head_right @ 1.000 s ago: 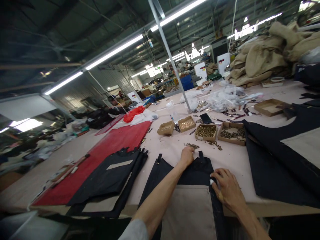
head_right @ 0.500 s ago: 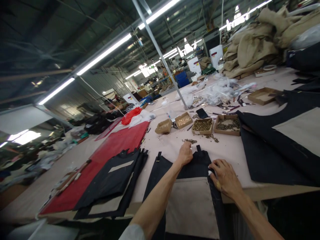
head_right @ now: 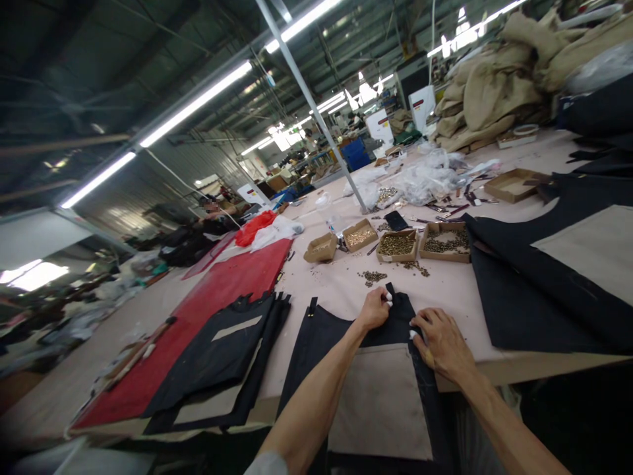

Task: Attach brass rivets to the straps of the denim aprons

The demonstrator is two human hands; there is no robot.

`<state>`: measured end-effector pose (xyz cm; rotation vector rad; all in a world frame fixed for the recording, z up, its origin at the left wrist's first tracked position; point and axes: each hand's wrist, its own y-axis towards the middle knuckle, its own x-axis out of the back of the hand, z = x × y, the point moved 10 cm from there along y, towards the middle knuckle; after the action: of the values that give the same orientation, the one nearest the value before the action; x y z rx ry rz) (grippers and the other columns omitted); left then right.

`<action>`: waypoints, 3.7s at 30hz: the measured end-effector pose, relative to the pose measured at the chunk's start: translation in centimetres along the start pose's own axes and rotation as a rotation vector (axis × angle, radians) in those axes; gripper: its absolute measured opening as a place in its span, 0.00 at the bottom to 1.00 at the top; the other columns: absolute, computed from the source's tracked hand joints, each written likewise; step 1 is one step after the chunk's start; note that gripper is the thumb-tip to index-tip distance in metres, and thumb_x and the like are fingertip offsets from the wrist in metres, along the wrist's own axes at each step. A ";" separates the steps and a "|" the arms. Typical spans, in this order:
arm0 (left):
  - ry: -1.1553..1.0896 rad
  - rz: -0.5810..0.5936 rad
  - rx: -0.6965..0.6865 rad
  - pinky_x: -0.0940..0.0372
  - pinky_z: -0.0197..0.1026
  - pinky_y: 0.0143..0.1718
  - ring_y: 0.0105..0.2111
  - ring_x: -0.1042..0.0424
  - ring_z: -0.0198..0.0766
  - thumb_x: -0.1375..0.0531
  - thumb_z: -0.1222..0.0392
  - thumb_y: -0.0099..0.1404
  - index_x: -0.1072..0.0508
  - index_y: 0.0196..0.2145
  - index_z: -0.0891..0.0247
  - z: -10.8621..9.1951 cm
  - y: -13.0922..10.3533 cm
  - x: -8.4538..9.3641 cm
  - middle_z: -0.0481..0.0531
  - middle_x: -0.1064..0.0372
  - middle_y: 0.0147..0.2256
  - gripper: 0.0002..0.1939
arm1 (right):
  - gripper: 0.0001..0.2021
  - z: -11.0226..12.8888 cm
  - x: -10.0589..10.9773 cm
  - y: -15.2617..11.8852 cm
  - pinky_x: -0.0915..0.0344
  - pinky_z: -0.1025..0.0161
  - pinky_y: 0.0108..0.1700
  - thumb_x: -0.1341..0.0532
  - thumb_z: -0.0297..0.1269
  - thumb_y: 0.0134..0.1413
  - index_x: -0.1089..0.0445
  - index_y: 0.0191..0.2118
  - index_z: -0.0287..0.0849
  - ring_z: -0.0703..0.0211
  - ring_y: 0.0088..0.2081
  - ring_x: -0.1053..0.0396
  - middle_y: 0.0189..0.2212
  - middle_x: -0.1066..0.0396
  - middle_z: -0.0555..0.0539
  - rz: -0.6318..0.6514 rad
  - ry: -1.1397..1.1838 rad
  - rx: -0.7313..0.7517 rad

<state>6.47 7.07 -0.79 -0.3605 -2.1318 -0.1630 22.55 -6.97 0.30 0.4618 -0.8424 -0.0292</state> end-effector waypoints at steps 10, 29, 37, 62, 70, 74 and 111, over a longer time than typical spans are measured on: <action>-0.123 0.016 0.340 0.37 0.37 0.30 0.27 0.30 0.36 0.30 0.71 0.43 0.22 0.25 0.66 4.5 2.7 0.1 0.47 0.27 0.24 0.09 | 0.13 -0.1 -0.1 -0.1 0.37 0.49 0.53 0.42 0.37 0.62 0.27 0.51 0.50 0.46 0.52 0.34 0.51 0.29 0.43 0.018 0.010 -0.014; -0.045 0.303 0.373 0.38 0.35 0.24 0.20 0.32 0.35 0.18 0.53 0.32 0.29 0.21 0.64 3.1 4.2 0.2 0.45 0.34 0.15 0.26 | 0.14 -1.0 -0.9 0.1 0.36 0.47 0.53 0.41 0.39 0.61 0.27 0.51 0.52 0.44 0.53 0.34 0.51 0.28 0.43 0.039 0.014 -0.043; 0.096 0.263 0.280 0.40 0.37 0.24 0.20 0.36 0.35 0.19 0.49 0.33 0.32 0.17 0.62 2.8 5.3 0.3 0.42 0.41 0.12 0.27 | 0.14 -1.5 -1.6 0.0 0.37 0.45 0.54 0.40 0.39 0.60 0.27 0.52 0.52 0.42 0.54 0.34 0.52 0.28 0.42 0.043 -0.019 -0.060; 0.044 -0.357 0.013 0.31 0.43 0.53 0.44 0.23 0.42 0.42 0.74 0.57 0.19 0.37 0.65 6.2 1.0 6.8 0.55 0.19 0.41 0.14 | 0.11 -0.2 -1.2 -0.5 0.35 0.50 0.50 0.41 0.40 0.63 0.28 0.49 0.50 0.46 0.50 0.32 0.47 0.27 0.43 -0.030 -0.025 0.040; 0.178 -0.089 -0.029 0.30 0.43 0.51 0.41 0.23 0.44 0.40 0.73 0.53 0.17 0.38 0.66 5.5 3.8 5.4 0.57 0.18 0.39 0.17 | 0.11 -0.2 -1.2 -0.4 0.35 0.50 0.50 0.40 0.39 0.62 0.28 0.49 0.50 0.46 0.50 0.32 0.47 0.27 0.43 -0.029 -0.030 0.031; 0.231 -0.030 -0.021 0.31 0.42 0.52 0.43 0.23 0.45 0.40 0.72 0.51 0.17 0.38 0.64 5.3 4.2 5.3 0.56 0.18 0.40 0.18 | 0.11 -0.1 -1.1 -0.4 0.36 0.50 0.50 0.41 0.38 0.62 0.28 0.49 0.50 0.46 0.50 0.32 0.48 0.27 0.43 -0.034 -0.019 0.023; -0.033 0.013 0.273 0.32 0.39 0.36 0.32 0.25 0.40 0.32 0.69 0.48 0.21 0.27 0.65 1.9 2.4 -0.6 0.51 0.23 0.28 0.06 | 0.11 0.1 -0.2 -0.2 0.36 0.50 0.52 0.41 0.37 0.62 0.28 0.49 0.49 0.46 0.51 0.33 0.48 0.27 0.43 -0.028 -0.015 -0.011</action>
<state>6.00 9.73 -2.42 -0.2176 -2.1492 0.1421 22.41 -7.15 0.16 0.4632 -0.8497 -0.0628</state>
